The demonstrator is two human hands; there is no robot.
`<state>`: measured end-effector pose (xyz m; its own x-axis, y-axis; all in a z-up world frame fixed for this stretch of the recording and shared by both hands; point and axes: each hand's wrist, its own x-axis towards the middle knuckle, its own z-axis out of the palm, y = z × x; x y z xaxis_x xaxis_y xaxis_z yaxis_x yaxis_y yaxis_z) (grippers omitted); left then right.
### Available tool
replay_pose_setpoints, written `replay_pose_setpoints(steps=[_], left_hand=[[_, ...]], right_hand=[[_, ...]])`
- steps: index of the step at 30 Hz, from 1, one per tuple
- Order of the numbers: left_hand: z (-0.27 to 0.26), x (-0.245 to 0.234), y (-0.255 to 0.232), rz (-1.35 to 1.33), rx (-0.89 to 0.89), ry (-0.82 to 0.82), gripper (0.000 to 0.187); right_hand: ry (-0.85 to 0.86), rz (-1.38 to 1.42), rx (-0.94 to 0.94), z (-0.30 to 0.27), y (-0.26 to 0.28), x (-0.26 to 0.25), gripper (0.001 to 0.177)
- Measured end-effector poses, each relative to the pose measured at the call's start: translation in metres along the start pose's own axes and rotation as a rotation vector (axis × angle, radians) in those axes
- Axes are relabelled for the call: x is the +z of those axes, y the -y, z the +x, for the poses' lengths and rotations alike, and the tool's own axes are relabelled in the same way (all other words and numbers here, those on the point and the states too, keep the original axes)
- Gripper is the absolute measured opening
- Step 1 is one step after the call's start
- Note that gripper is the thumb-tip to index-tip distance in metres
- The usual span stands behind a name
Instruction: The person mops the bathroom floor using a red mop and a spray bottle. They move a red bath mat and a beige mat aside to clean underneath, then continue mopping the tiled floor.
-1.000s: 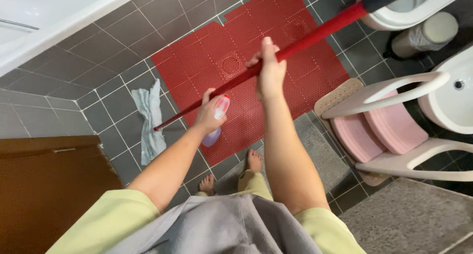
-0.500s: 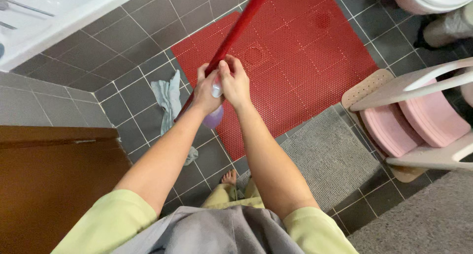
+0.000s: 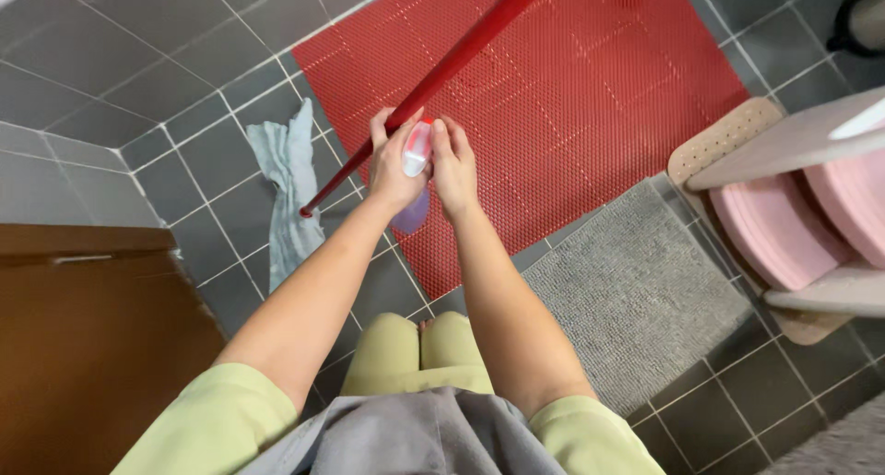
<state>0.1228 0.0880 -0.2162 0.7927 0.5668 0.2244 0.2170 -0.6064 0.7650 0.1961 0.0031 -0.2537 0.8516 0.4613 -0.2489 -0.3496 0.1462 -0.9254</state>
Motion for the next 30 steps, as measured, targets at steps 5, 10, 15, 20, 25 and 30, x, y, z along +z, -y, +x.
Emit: replay_pose_setpoints(steps=[5, 10, 15, 20, 25, 30], left_hand=[[-0.014, 0.066, 0.024, 0.039, 0.115, 0.093, 0.071], [-0.032, 0.133, 0.041, -0.021, 0.241, 0.116, 0.06], [-0.063, 0.195, 0.059, -0.155, 0.225, 0.185, 0.064], [-0.1, 0.254, 0.083, -0.117, 0.39, 0.202, 0.063], [-0.12, 0.277, 0.095, -0.137, 0.354, 0.262, 0.068], [-0.125, 0.279, 0.092, -0.136, 0.174, 0.354, 0.071]], right_hand=[[-0.125, 0.122, 0.053, 0.018, -0.057, -0.053, 0.056], [-0.342, 0.131, -0.109, 0.046, -0.14, -0.128, 0.053], [-0.686, -0.222, -0.21, 0.076, -0.228, -0.208, 0.049], [-0.816, -0.351, 0.002, 0.079, -0.289, -0.276, 0.059], [-0.931, -0.481, 0.268, 0.061, -0.343, -0.316, 0.067], [-0.966, -0.324, 0.404, 0.032, -0.395, -0.35, 0.063]])
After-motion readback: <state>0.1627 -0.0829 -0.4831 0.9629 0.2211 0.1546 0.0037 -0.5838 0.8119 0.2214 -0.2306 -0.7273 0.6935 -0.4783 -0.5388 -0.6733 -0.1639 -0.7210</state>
